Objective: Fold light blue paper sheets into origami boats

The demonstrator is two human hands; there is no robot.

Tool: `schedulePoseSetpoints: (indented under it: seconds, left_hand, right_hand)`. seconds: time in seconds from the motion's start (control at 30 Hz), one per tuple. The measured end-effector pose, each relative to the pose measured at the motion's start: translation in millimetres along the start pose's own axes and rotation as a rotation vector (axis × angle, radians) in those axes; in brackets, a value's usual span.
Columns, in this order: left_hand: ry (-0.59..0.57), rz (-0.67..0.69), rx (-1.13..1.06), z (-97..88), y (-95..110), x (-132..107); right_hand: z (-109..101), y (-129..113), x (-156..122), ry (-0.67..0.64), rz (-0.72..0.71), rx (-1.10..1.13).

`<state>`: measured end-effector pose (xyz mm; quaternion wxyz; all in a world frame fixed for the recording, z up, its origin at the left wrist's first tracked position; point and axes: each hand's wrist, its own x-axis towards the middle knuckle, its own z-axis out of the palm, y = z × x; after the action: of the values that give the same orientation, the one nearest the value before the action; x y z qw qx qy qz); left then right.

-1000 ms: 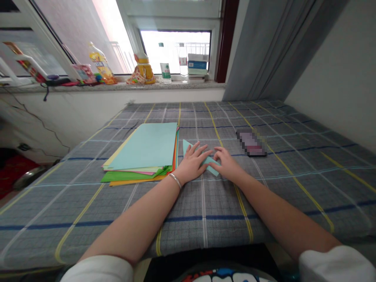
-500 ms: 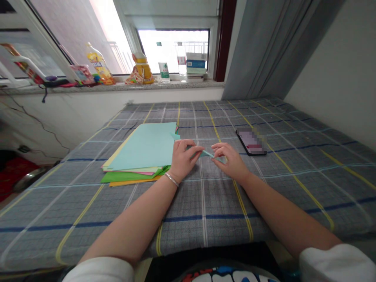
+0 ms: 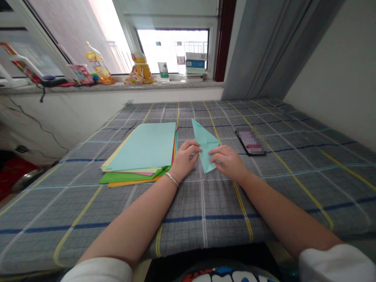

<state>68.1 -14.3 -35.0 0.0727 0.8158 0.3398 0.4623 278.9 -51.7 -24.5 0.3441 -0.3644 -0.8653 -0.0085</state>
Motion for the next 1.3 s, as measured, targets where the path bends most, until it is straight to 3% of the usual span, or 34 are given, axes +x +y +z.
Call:
schedulePoseSetpoints:
  seconds: [0.13, 0.4, 0.63, 0.83, 1.1, 1.3]
  left_hand:
    - [-0.159, -0.093, -0.056, 6.5, -1.4, -0.5]
    - [-0.526, -0.098, -0.166, 8.5, -9.5, -2.4]
    - [-0.833, 0.043, 0.181, -1.4, -1.1, -6.4]
    - [-0.906, 0.024, 0.255, -11.2, -1.5, -8.7]
    - [-0.871, -0.014, 0.112, -14.5, -8.5, -4.9]
    - [-0.887, -0.032, 0.131, -14.0, -5.2, -4.2]
  right_hand:
    - [-2.6, -4.2, 0.8, -0.077, -0.034, -0.022]
    - [-2.7, -8.0, 1.1, -0.192, -0.054, -0.035]
    - [5.7, -6.3, -1.9, -0.302, -0.042, -0.02]
    - [13.1, -6.8, -1.5, -0.306, 0.017, -0.01]
    - [23.1, -8.7, 1.6, -0.29, 0.125, -0.05]
    - [27.7, -11.3, 3.1, -0.298, 0.177, -0.114]
